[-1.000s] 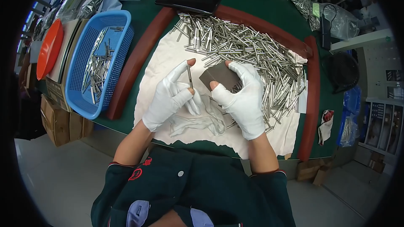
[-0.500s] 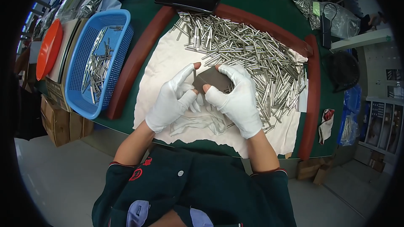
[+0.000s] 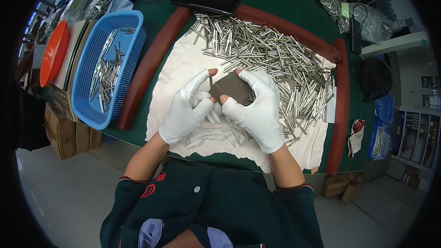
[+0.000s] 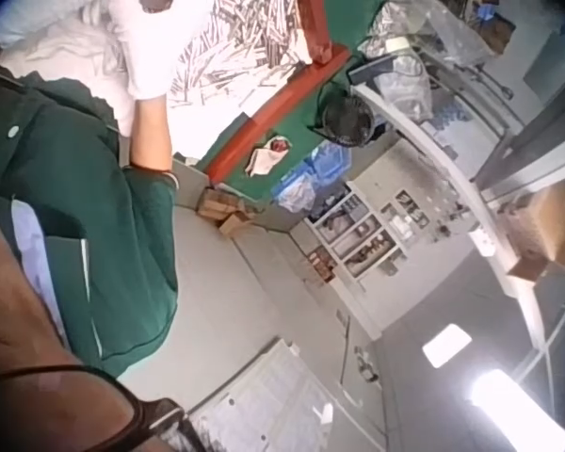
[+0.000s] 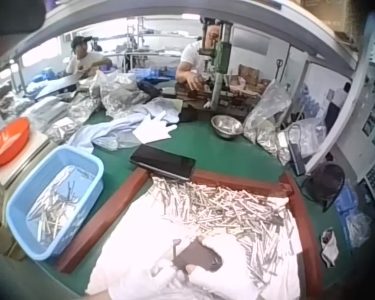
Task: Inspecting small metal rods, wiping them with a cleaning cloth, and using a sharpening stone to deburr or polish them.
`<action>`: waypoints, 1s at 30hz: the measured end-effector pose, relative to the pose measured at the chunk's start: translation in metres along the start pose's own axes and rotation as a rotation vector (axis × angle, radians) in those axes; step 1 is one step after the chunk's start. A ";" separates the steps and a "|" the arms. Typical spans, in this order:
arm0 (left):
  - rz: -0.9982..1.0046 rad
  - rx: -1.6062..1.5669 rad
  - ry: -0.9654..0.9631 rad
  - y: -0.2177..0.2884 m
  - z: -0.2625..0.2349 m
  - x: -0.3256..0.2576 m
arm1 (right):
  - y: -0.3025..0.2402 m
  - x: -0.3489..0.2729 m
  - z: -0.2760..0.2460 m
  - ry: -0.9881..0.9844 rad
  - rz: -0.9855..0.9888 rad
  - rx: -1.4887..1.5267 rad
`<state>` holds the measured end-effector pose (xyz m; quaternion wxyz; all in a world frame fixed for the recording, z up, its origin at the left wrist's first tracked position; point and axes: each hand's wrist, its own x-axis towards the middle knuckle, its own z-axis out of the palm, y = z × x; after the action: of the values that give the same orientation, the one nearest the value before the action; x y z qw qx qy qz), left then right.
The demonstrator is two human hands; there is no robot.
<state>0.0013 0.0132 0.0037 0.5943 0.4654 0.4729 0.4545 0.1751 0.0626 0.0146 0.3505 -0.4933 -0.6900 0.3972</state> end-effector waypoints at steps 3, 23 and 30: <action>0.136 0.031 0.081 -0.002 0.003 0.000 | 0.000 -0.002 0.001 -0.059 -0.100 0.040; -0.019 -0.170 -0.010 0.004 -0.003 0.003 | 0.006 0.002 -0.001 0.083 0.002 0.049; -0.046 -0.261 -0.055 0.003 -0.009 0.005 | 0.002 0.002 0.002 0.070 0.065 0.089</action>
<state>-0.0075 0.0200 0.0046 0.6730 0.3854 0.4038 0.4852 0.1734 0.0648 0.0119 0.3828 -0.5131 -0.6424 0.4213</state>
